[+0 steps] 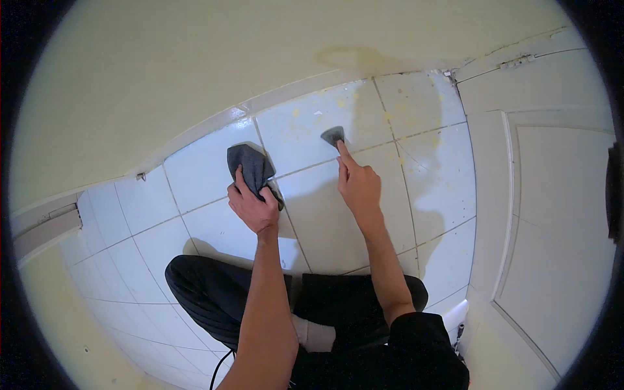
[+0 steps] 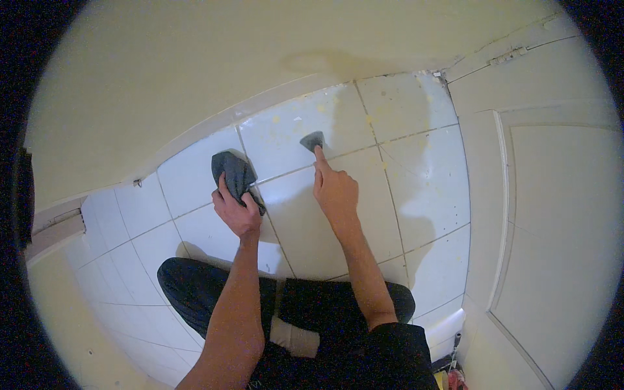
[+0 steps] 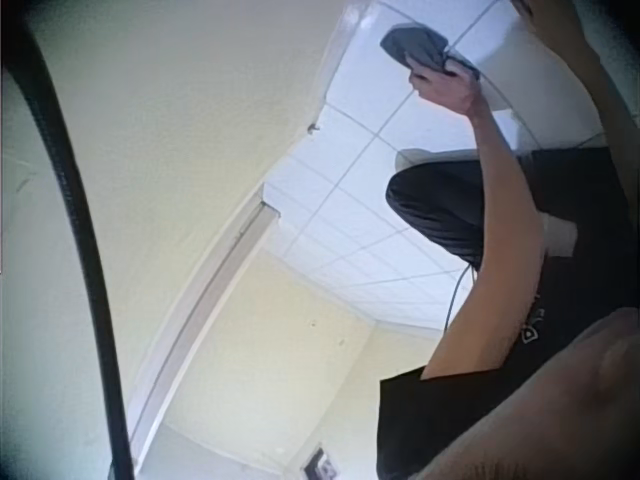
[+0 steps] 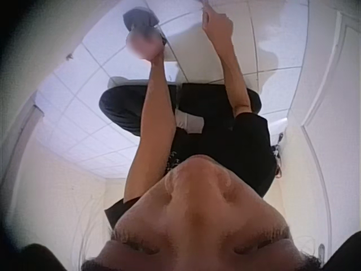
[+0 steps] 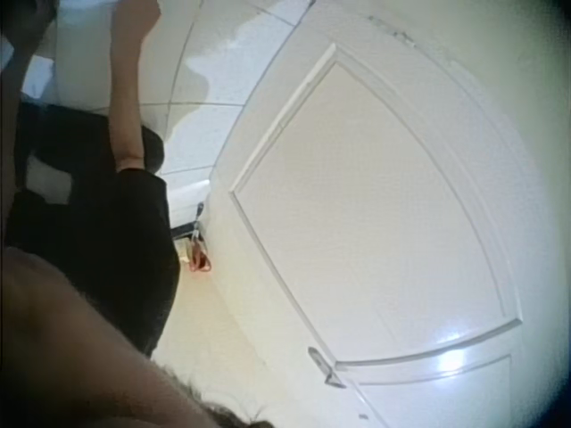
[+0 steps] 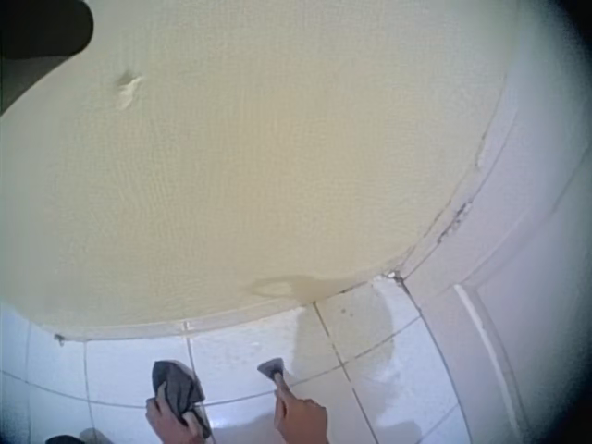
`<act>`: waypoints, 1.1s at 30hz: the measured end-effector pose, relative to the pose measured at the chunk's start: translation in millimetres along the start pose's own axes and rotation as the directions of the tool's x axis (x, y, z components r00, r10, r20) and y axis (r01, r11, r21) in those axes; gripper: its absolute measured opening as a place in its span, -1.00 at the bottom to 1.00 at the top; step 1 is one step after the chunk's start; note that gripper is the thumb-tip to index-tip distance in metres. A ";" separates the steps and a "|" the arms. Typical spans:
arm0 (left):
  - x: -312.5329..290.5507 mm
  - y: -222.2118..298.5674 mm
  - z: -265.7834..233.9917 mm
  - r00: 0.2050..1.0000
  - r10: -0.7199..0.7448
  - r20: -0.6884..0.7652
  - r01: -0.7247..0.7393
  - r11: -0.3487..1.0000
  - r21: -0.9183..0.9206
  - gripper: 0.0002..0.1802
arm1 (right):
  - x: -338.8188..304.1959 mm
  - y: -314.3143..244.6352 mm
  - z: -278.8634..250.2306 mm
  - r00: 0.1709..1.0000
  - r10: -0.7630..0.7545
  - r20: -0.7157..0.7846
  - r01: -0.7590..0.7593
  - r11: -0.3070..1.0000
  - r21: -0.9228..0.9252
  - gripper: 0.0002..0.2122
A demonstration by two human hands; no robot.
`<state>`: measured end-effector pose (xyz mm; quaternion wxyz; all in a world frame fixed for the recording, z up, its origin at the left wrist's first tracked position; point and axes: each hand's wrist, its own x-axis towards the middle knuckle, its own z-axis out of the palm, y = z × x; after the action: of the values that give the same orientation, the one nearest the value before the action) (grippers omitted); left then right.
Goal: The person scrapes dried yellow material from tiled floor using a metal scraper and a cloth.
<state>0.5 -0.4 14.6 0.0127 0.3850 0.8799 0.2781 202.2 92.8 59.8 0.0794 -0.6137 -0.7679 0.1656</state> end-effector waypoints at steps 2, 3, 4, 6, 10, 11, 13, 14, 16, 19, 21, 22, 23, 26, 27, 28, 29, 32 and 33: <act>2.6 -3.0 -0.4 1.000 0.004 -0.008 -0.004 1.000 0.017 -0.22 | 2.3 -5.0 9.8 0.994 0.045 0.097 -0.049 0.998 0.045 -0.58; 1.7 -2.1 0.6 1.000 -0.001 -0.014 0.001 1.000 -0.005 -0.23 | 0.1 -5.5 10.8 0.994 0.041 0.097 -0.046 0.998 0.048 -0.58; 0.4 -1.3 0.0 1.000 -0.009 -0.018 0.008 1.000 -0.023 -0.23 | -4.4 -5.0 6.6 0.993 0.026 0.113 -0.030 0.999 0.037 -0.57; 2.2 -6.5 -0.8 1.000 0.004 -0.029 -0.004 1.000 0.000 -0.23 | -4.8 -8.0 12.6 0.991 0.007 0.132 -0.011 1.000 0.029 -0.55; -0.1 -3.9 -1.3 1.000 -0.002 -0.013 0.001 1.000 -0.006 -0.23 | -5.8 -9.9 17.1 1.000 0.013 -0.009 -0.012 0.987 0.159 -0.62; 1.6 -6.2 -1.8 1.000 0.001 -0.014 -0.001 1.000 0.001 -0.23 | -8.3 -12.9 13.2 1.000 -0.014 0.017 0.011 0.989 0.149 -0.61; 2.4 -4.6 1.8 0.999 0.013 -0.034 -0.013 1.000 -0.009 -0.23 | -7.3 -15.4 15.6 1.000 0.009 0.009 -0.010 0.989 0.147 -0.62; 1.6 -2.7 2.0 0.999 0.011 -0.032 -0.011 1.000 -0.014 -0.23 | -5.9 -14.2 15.7 0.999 0.032 -0.001 -0.032 0.990 0.138 -0.62; 2.8 -3.0 -0.3 1.000 0.012 -0.022 -0.011 1.000 0.012 -0.23 | -1.6 -16.2 24.5 0.997 0.061 0.055 -0.069 0.985 0.160 -0.58; 1.3 -3.6 0.8 1.000 0.001 -0.025 -0.001 1.000 0.000 -0.23 | -7.6 -10.7 14.6 0.989 0.052 0.137 -0.077 0.980 0.184 -0.54; 1.3 -7.1 0.7 1.000 0.003 -0.021 -0.002 1.000 0.012 -0.23 | -7.6 -10.7 16.5 0.986 0.015 0.166 -0.046 0.982 0.183 -0.54; 1.1 -4.1 1.3 1.000 0.005 -0.017 -0.005 1.000 0.014 -0.23 | -1.3 -13.8 24.6 0.990 0.055 0.132 -0.083 0.974 0.212 -0.54; 0.3 -1.0 1.9 1.000 0.005 -0.015 -0.005 1.000 0.009 -0.23 | 1.9 -13.7 28.6 0.990 0.097 0.100 -0.118 0.963 0.241 -0.53; 1.9 -3.0 -1.8 1.000 0.002 -0.019 -0.002 1.000 0.020 -0.23 | -5.8 -13.2 15.5 0.984 0.036 0.174 -0.063 0.986 0.155 -0.53; 2.6 -6.6 -1.8 1.000 0.005 -0.025 -0.005 1.000 0.021 -0.23 | -6.4 -16.1 18.0 0.984 0.037 0.176 -0.066 0.985 0.162 -0.53; 0.8 -4.3 1.3 1.000 0.004 -0.031 -0.004 1.000 0.010 -0.23 | -4.5 -14.2 17.0 0.988 0.038 0.148 -0.065 0.981 0.183 -0.53; 0.0 -3.3 2.6 1.000 0.003 -0.030 -0.003 1.000 0.006 -0.23 | -2.5 -12.4 16.1 0.992 0.038 0.121 -0.062 0.977 0.204 -0.53; 1.6 -5.9 1.7 0.999 0.045 -0.024 -0.044 0.999 0.012 -0.23 | 0.7 -16.2 22.2 0.986 0.064 0.155 -0.104 0.958 0.266 -0.53; 0.6 -5.4 2.6 0.999 0.033 -0.026 -0.033 0.999 0.000 -0.24 | -2.6 -14.4 19.8 0.986 0.067 0.156 -0.108 0.957 0.269 -0.53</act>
<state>-3.0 -1.7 9.8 -0.0031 0.3960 0.8734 0.2835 183.2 84.4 46.6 0.1008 -0.6164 -0.7130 0.3186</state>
